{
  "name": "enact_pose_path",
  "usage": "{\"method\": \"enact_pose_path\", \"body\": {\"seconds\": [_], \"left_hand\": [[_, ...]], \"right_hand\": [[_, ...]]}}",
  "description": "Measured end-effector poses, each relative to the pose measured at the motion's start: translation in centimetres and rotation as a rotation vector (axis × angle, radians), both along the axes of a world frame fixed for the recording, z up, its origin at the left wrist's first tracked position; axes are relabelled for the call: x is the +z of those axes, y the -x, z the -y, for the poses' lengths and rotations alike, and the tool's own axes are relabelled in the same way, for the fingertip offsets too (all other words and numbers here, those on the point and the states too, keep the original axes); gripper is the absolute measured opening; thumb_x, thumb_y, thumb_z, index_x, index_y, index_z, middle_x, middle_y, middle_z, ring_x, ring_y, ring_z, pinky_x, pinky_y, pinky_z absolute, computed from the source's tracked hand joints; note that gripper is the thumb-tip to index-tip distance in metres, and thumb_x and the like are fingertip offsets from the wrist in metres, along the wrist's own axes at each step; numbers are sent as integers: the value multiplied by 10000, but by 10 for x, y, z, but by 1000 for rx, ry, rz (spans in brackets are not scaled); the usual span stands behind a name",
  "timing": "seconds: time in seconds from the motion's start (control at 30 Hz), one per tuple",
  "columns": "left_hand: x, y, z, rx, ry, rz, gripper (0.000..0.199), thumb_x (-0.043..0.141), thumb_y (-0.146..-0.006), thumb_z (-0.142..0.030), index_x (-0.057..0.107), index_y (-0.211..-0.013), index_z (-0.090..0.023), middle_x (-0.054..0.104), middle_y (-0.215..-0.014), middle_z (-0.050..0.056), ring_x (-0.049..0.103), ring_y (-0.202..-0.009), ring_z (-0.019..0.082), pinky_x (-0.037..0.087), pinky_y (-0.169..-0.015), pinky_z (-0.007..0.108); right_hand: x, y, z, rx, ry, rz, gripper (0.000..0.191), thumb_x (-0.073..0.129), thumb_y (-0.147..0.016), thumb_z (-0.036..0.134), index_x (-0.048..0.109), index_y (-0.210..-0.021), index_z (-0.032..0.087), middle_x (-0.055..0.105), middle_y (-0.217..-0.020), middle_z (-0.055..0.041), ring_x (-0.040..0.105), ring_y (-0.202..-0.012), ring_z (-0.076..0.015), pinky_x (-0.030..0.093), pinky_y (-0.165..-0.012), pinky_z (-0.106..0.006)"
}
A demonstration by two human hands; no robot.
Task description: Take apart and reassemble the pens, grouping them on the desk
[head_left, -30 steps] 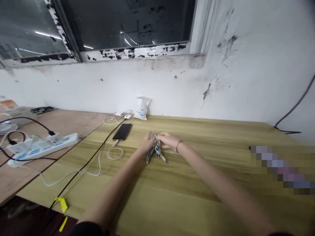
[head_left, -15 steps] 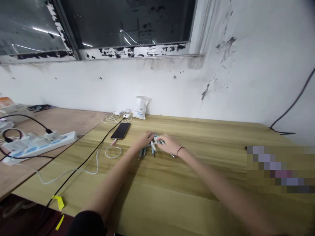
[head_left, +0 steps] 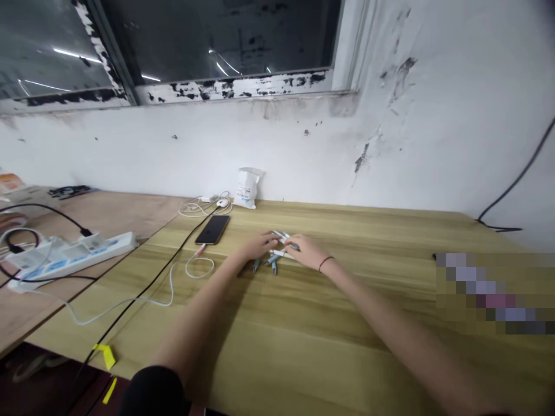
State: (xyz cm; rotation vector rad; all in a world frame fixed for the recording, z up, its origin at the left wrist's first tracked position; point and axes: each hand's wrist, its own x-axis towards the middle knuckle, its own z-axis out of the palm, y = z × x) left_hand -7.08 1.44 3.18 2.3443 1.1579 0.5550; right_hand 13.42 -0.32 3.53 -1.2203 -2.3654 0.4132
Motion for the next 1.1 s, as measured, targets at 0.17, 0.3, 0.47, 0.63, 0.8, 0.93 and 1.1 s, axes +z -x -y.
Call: {"method": "enact_pose_path", "body": {"seconds": [0.17,0.3,0.47,0.63,0.8,0.93,1.1], "left_hand": [[-1,-12,2,97,-166,-11,309,390,-897,-362,601,-1040,-188,576,-1080,56,498,-1049,167,368,-956,279],[-9,-19,-6,118,-278,-82,304,418,-894,-378,643,-911,-175,563,-973,60,527,-926,163,402,-878,269],[-14,-17,-10,176,-320,-174,316,437,-888,-409,661,-877,-187,540,-985,53,519,-924,162,387,-881,265],[-14,-18,-2,477,-363,-172,299,418,-895,-421,613,-1034,-241,533,-1098,60,482,-1040,204,354,-939,334],[-20,-24,5,430,-223,-102,373,306,-929,-417,553,-1172,-276,488,-1239,65,362,-1224,224,291,-1024,395],[-23,-25,6,301,-209,-128,371,372,-893,-477,551,-1157,-286,443,-1277,58,369,-1222,235,296,-1028,418],[-23,-20,-1,191,-231,-124,284,409,-894,-368,589,-1069,-237,496,-1169,60,439,-1155,188,339,-1011,330]], "right_hand": [[-8,-2,-10,100,10,91,342,497,-799,101,668,-1040,273,540,-1143,-73,540,-984,-186,397,-873,-295],[-10,-9,-16,130,-3,130,316,545,-733,66,699,-944,244,537,-1124,-74,553,-923,-183,410,-833,-280],[-2,-16,-10,108,-16,126,158,554,-710,85,685,-690,170,560,-1103,-75,572,-810,-164,423,-762,-267],[7,-21,3,52,96,13,346,473,-757,62,632,-1027,208,619,-1046,-53,583,-828,-157,427,-744,-250],[5,-14,14,-87,79,42,290,521,-781,179,591,-1062,156,641,-965,-89,585,-847,-192,421,-736,-260],[5,-1,22,-40,8,62,189,502,-821,259,658,-857,158,628,-996,-108,573,-918,-204,405,-807,-268],[7,4,27,-38,46,14,265,446,-821,167,603,-1035,174,632,-1062,-86,575,-954,-191,407,-814,-251]]}}
